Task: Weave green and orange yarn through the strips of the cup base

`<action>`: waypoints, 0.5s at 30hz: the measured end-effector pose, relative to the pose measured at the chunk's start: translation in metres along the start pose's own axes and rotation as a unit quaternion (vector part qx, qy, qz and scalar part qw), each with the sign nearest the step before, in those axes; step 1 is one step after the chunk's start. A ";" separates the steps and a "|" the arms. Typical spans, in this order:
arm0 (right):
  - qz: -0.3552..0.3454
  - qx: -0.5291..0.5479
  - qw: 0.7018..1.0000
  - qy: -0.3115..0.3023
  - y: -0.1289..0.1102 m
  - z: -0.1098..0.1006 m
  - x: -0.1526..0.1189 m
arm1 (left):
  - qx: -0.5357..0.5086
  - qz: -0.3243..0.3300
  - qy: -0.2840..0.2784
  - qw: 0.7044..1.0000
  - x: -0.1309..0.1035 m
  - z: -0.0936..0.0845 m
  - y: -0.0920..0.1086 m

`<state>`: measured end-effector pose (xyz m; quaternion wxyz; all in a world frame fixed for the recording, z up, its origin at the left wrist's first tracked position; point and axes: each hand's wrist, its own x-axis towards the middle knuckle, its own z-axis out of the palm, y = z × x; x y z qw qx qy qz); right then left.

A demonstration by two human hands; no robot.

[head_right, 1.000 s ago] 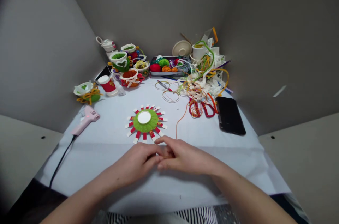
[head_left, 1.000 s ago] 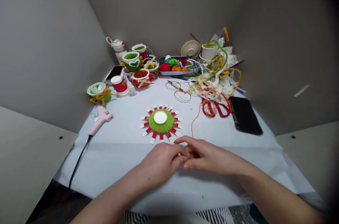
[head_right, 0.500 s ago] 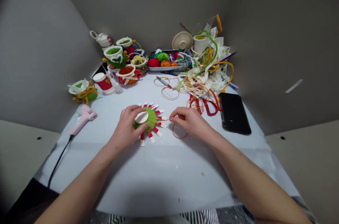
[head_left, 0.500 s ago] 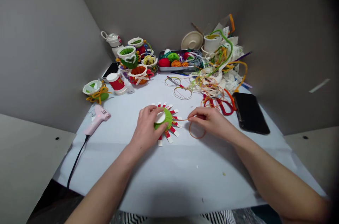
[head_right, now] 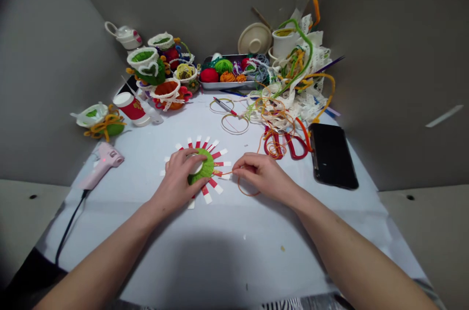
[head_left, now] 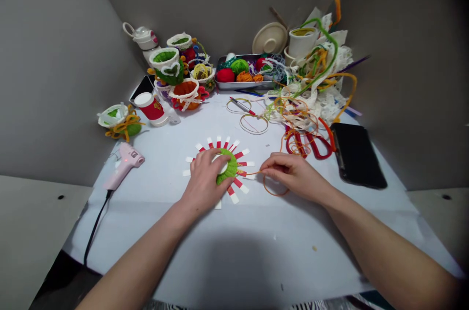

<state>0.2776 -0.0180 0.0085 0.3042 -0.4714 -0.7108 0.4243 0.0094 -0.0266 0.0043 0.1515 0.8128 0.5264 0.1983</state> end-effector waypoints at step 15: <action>0.069 0.174 0.982 -0.019 -0.001 0.002 -0.009 | -0.026 0.078 0.072 0.994 -0.007 0.012 -0.012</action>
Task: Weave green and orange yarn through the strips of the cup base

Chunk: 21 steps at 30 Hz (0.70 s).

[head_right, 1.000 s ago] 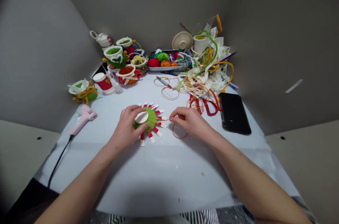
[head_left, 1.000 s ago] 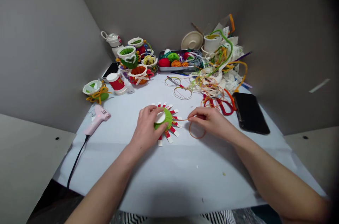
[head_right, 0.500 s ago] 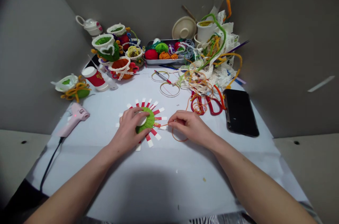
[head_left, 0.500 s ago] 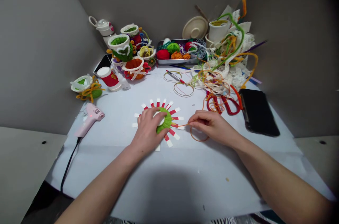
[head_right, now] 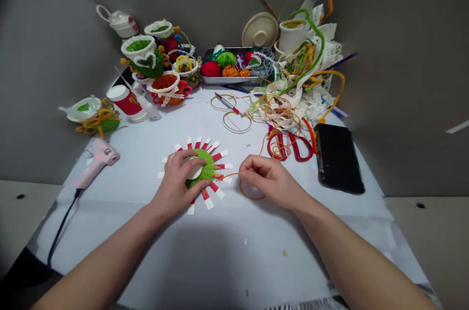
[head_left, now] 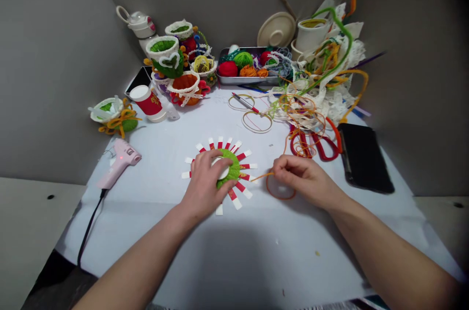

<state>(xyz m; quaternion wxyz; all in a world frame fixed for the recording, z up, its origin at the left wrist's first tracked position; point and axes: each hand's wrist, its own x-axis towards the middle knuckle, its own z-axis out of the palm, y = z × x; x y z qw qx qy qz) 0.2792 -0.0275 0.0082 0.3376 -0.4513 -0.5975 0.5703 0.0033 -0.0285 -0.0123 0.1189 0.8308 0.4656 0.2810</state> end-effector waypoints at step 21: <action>-0.047 -0.238 0.966 -0.087 0.002 -0.003 -0.006 | -0.093 0.043 -0.116 0.988 0.003 -0.013 -0.010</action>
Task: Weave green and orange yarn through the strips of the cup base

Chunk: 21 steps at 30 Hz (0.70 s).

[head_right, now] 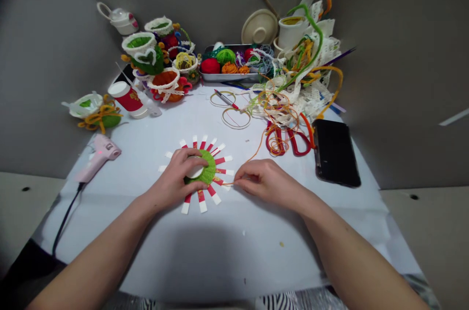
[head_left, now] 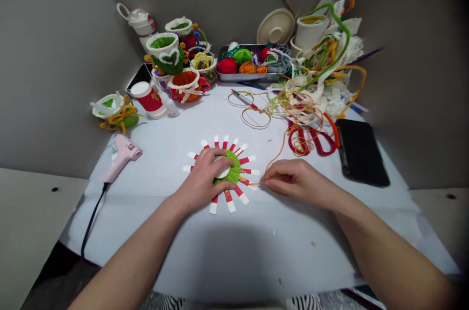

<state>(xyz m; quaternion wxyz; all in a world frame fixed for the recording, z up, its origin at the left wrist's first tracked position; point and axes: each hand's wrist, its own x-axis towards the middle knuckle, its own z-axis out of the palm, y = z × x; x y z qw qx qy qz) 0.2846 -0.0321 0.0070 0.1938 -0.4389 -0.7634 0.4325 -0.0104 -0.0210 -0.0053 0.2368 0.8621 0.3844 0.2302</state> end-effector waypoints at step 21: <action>-0.053 0.056 0.985 -0.156 -0.007 -0.011 -0.003 | -0.042 0.054 -0.115 0.991 0.011 -0.021 -0.003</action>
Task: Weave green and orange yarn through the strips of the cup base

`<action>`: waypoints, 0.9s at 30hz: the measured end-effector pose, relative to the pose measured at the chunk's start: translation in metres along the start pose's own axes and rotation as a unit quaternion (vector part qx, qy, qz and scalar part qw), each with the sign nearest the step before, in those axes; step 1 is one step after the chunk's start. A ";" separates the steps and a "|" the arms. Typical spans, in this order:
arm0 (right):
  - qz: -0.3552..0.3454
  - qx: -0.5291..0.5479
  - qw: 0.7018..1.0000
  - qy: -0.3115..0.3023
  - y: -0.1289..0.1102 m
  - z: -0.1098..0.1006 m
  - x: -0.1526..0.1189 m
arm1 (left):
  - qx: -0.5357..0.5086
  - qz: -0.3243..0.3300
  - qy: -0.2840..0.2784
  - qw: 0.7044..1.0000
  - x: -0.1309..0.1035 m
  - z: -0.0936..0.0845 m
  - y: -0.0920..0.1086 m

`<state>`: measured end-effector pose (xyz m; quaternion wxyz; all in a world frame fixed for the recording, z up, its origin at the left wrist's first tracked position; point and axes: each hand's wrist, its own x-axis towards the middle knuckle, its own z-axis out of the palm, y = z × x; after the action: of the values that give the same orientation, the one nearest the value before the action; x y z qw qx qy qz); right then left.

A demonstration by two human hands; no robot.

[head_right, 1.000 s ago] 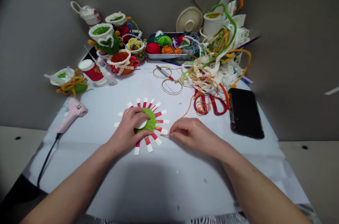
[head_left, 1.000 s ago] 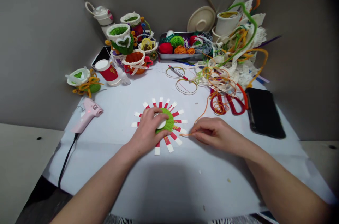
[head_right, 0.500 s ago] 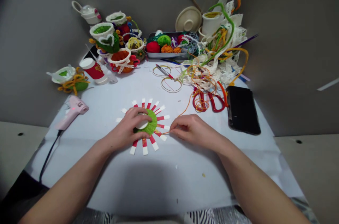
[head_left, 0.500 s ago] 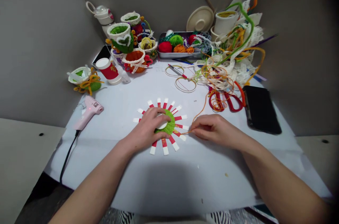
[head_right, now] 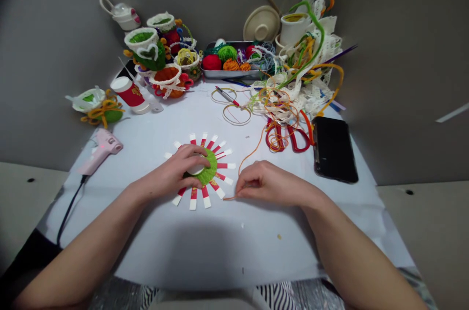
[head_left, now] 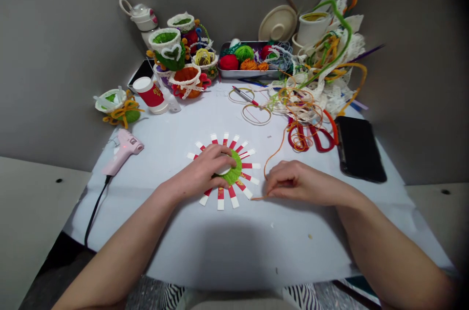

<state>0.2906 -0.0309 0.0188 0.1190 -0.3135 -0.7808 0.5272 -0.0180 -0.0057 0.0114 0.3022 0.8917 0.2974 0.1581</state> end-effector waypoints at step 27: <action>-0.002 -0.225 0.968 0.114 -0.008 0.042 0.009 | 0.090 -0.015 0.082 0.992 -0.021 0.020 0.012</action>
<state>0.2591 -0.0585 0.0076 0.1350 -0.3885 -0.8611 0.2990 -0.0200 -0.0353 0.0015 0.1981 0.8947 0.3476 0.1987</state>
